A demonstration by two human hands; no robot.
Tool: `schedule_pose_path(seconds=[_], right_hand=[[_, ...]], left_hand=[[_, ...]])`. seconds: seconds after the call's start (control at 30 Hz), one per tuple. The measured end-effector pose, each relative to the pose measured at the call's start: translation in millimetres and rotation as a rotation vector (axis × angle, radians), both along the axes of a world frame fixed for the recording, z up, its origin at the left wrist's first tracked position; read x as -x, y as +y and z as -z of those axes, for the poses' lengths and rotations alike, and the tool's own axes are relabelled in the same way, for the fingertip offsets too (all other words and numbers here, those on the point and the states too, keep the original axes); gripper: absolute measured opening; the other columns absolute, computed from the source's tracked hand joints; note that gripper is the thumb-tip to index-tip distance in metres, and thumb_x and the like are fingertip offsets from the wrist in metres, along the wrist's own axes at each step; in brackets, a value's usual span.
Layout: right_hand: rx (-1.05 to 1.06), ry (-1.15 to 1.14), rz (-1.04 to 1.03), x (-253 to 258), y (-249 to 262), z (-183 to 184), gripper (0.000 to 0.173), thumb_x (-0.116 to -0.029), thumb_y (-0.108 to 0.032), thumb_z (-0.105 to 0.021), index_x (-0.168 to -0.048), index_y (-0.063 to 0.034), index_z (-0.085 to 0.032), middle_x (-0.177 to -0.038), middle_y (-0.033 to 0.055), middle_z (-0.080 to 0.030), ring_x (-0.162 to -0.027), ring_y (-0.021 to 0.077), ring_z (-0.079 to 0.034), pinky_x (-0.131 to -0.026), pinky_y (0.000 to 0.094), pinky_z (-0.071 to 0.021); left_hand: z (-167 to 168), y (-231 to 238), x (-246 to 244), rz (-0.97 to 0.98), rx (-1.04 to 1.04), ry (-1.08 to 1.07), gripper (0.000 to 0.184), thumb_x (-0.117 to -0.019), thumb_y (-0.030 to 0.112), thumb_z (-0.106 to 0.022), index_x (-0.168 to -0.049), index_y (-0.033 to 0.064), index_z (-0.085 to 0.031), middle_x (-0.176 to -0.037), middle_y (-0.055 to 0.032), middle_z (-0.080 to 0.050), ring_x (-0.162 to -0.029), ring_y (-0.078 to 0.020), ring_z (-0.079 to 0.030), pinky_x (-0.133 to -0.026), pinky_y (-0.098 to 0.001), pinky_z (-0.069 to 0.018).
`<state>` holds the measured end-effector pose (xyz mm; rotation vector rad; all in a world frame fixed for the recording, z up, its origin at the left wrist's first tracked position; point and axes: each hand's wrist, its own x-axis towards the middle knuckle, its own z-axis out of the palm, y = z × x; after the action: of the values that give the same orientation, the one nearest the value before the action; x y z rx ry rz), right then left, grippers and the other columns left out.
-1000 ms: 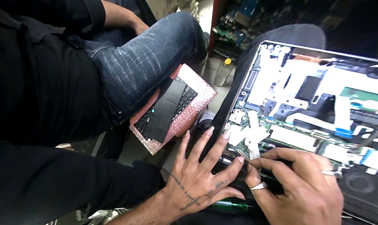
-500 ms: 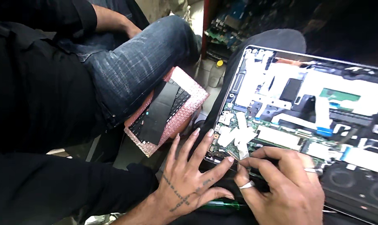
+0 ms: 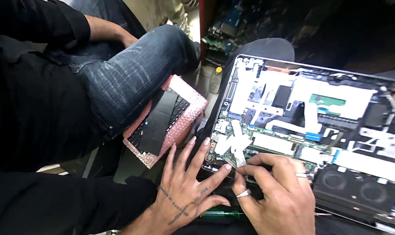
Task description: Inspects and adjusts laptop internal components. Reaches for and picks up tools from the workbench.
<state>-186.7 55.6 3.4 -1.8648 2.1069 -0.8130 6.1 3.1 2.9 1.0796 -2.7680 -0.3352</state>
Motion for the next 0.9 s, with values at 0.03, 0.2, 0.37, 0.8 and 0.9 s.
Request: schedule_pose_path(seconds=[0.03,0.2,0.37,0.8,0.9], right_hand=[[0.0,0.006,-0.003,0.3,-0.3,-0.4,0.019,-0.0908,-0.022,-0.062,-0.083,-0.0104,-0.075,-0.101,0.0112,-0.068,-0.102,0.0304,-0.061,-0.083,0.0395,-0.0487],[-0.012,0.039,-0.028,2.1,-2.6,-1.8,0.019,-0.0906,-0.021,-0.061,-0.083,-0.0103,-0.074,-0.102,0.0105,-0.068,-0.101,0.0304,-0.061,-0.079,0.0405,-0.0489],[-0.005,0.012,-0.037,3.8,-2.3,0.2,0.019,-0.0914,-0.022,-0.062,-0.084,-0.0105,-0.074,-0.104,0.0103,-0.068,-0.101,0.031,-0.061,-0.079,0.0404,-0.0494],[-0.023,0.011,-0.041,6.1,-5.1,-3.4,0.019,-0.0908,-0.024,-0.061,-0.085,-0.0117,-0.075,-0.103,0.0083,-0.067,-0.101,0.0289,-0.062,-0.076,0.0394,-0.0497],[-0.015,0.014,-0.049,6.8,-5.1,-3.4,0.019,-0.0912,-0.024,-0.061,-0.086,-0.0117,-0.075,-0.103,0.0084,-0.068,-0.102,0.0298,-0.061,-0.077,0.0397,-0.0497]], left_hand=[[0.3,0.5,0.1,-0.005,-0.001,-0.001,0.054,-0.0981,0.07,-0.042,-0.142,0.0424,-0.056,-0.161,-0.0177,-0.037,-0.152,-0.0407,-0.028,-0.116,-0.0691,-0.0265],[-0.3,1.9,0.6,-0.016,-0.015,-0.03,0.055,-0.0974,0.072,-0.041,-0.142,0.0429,-0.056,-0.158,-0.0216,-0.04,-0.15,-0.0439,-0.03,-0.115,-0.0708,-0.0275],[-0.3,0.4,0.6,-0.004,-0.018,-0.04,0.055,-0.0979,0.072,-0.04,-0.142,0.0429,-0.057,-0.157,-0.0205,-0.042,-0.15,-0.0402,-0.033,-0.115,-0.0695,-0.0265],[-0.5,-1.9,-1.6,-0.004,-0.08,0.072,0.049,-0.101,0.063,-0.046,-0.14,0.0366,-0.059,-0.155,-0.0193,-0.045,-0.15,-0.0364,-0.036,-0.117,-0.0669,-0.0287],[0.9,-1.0,6.8,-0.188,-0.209,0.342,0.041,-0.1005,0.046,-0.061,-0.125,0.0125,-0.063,-0.145,-0.012,-0.058,-0.139,-0.0231,-0.052,-0.116,-0.0503,-0.0413]])
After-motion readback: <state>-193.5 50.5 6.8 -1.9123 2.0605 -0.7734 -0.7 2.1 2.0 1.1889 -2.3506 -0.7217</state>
